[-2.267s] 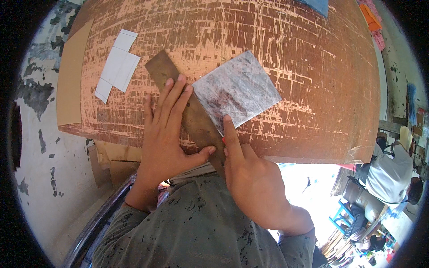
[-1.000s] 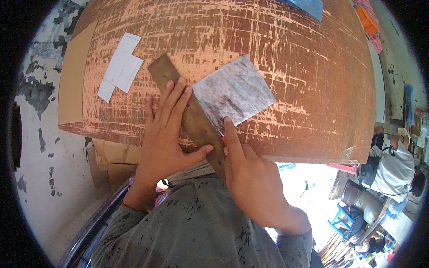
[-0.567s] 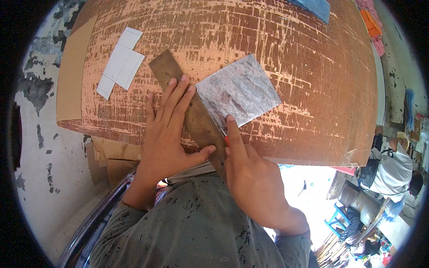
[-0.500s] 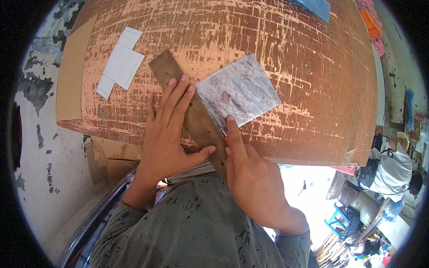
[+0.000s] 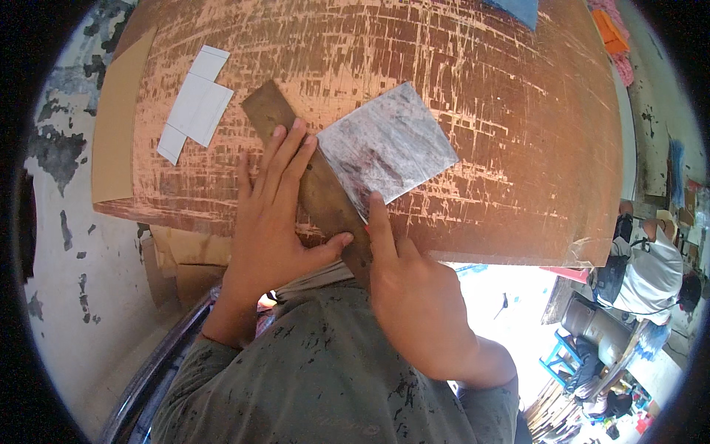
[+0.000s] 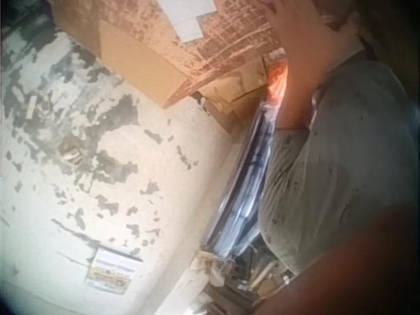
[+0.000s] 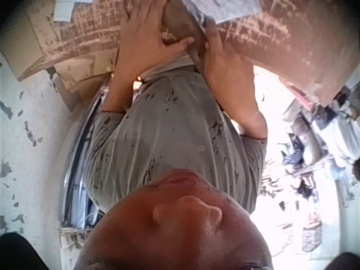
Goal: The person cuts a silver sheet using a utility knife while holding a ruler against the sheet for precision, then handles small pieces of the sheet.
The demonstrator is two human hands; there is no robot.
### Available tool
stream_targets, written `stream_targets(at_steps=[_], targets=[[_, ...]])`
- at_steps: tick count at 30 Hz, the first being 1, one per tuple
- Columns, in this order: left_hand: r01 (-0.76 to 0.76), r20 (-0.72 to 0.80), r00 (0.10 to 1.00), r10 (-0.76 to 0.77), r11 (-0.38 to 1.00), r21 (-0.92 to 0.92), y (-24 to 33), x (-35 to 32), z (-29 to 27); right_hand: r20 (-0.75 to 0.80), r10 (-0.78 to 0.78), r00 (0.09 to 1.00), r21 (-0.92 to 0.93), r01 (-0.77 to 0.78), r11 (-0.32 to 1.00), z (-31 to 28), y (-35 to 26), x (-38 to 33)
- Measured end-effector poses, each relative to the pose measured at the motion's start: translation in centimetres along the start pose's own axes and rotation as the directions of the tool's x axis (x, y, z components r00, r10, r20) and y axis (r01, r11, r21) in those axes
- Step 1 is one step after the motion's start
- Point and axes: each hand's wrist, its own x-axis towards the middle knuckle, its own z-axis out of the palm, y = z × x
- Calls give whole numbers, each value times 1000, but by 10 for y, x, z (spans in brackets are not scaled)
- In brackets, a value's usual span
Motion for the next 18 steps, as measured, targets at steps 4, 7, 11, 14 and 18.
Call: stream_targets(at_steps=[4, 7, 11, 14, 18], targets=[[6, -1, 1000, -6, 1000, -4, -1, -1, 1, 118, 83, 990, -13, -82, 997, -2, 7, -27], [-12, -17, 1000, 12, 1000, -4, 0, -3, 1, 87, 93, 992, 20, -95, 995, -1, 10, -35], [-44, -15, 999, 44, 999, 3, -4, -5, 3, -64, 131, 989, 176, -118, 977, 3, 20, -48], [-69, -22, 997, 69, 997, -27, -8, -9, -2, -60, 286, 956, 277, -259, 925, -3, 32, -68], [-88, -45, 995, 86, 995, -36, -7, -9, -2, 3, 361, 932, 471, -320, 822, 29, 53, -92]])
